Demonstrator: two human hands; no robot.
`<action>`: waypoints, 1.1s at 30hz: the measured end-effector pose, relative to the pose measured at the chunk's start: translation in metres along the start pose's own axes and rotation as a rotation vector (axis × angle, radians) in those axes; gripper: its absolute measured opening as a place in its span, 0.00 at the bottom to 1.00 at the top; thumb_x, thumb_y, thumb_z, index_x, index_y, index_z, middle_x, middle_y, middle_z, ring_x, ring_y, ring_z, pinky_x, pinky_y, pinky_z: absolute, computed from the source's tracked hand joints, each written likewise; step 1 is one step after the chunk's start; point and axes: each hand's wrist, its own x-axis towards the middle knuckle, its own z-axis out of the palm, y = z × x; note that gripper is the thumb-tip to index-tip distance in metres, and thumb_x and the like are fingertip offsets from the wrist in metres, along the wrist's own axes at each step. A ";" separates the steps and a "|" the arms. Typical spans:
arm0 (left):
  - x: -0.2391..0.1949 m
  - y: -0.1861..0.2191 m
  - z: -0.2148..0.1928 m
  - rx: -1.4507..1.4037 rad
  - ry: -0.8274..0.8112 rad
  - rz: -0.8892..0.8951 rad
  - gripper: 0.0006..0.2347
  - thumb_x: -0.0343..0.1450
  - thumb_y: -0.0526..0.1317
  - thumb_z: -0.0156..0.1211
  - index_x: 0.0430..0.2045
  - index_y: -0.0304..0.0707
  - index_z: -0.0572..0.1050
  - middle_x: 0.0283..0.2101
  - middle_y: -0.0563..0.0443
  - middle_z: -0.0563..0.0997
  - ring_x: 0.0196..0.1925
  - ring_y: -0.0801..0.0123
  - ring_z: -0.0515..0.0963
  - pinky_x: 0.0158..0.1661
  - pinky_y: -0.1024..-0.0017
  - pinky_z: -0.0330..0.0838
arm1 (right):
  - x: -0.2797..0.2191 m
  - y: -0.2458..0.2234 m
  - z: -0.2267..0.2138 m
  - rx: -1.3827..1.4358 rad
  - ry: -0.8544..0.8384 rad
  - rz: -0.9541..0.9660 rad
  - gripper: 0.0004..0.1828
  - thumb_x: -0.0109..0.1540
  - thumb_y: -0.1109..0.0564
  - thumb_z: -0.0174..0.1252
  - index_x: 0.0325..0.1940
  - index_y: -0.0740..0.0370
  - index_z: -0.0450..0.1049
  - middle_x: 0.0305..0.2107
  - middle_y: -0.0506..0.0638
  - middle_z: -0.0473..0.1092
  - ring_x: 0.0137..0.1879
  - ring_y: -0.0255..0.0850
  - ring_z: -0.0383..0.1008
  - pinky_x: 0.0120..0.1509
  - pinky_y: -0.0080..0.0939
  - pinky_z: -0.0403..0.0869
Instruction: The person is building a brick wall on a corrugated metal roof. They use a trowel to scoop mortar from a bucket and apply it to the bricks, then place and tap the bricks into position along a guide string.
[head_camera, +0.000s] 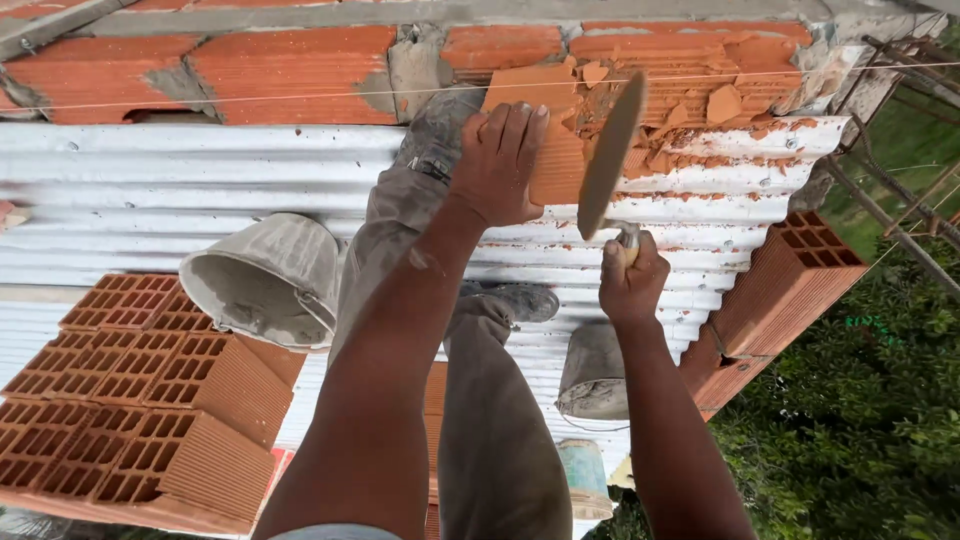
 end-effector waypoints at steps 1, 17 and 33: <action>-0.005 0.005 -0.004 0.005 0.015 0.002 0.53 0.49 0.57 0.67 0.71 0.32 0.55 0.62 0.33 0.66 0.64 0.45 0.68 0.57 0.46 0.60 | 0.002 -0.009 -0.009 -0.002 0.004 -0.015 0.26 0.72 0.41 0.53 0.28 0.62 0.66 0.10 0.54 0.65 0.16 0.43 0.65 0.24 0.43 0.64; 0.000 0.006 -0.006 0.019 -0.081 0.036 0.52 0.51 0.60 0.67 0.70 0.30 0.54 0.62 0.35 0.67 0.63 0.46 0.70 0.56 0.46 0.61 | 0.050 -0.002 -0.040 -0.221 -0.201 -0.106 0.25 0.71 0.41 0.53 0.30 0.61 0.62 0.12 0.51 0.57 0.19 0.43 0.58 0.26 0.46 0.58; -0.004 0.005 -0.003 -0.050 -0.041 -0.006 0.51 0.50 0.53 0.62 0.72 0.32 0.54 0.60 0.34 0.66 0.63 0.45 0.67 0.59 0.44 0.57 | 0.039 -0.003 -0.024 0.017 -0.070 0.001 0.23 0.73 0.46 0.53 0.29 0.62 0.65 0.10 0.49 0.64 0.17 0.39 0.66 0.25 0.39 0.65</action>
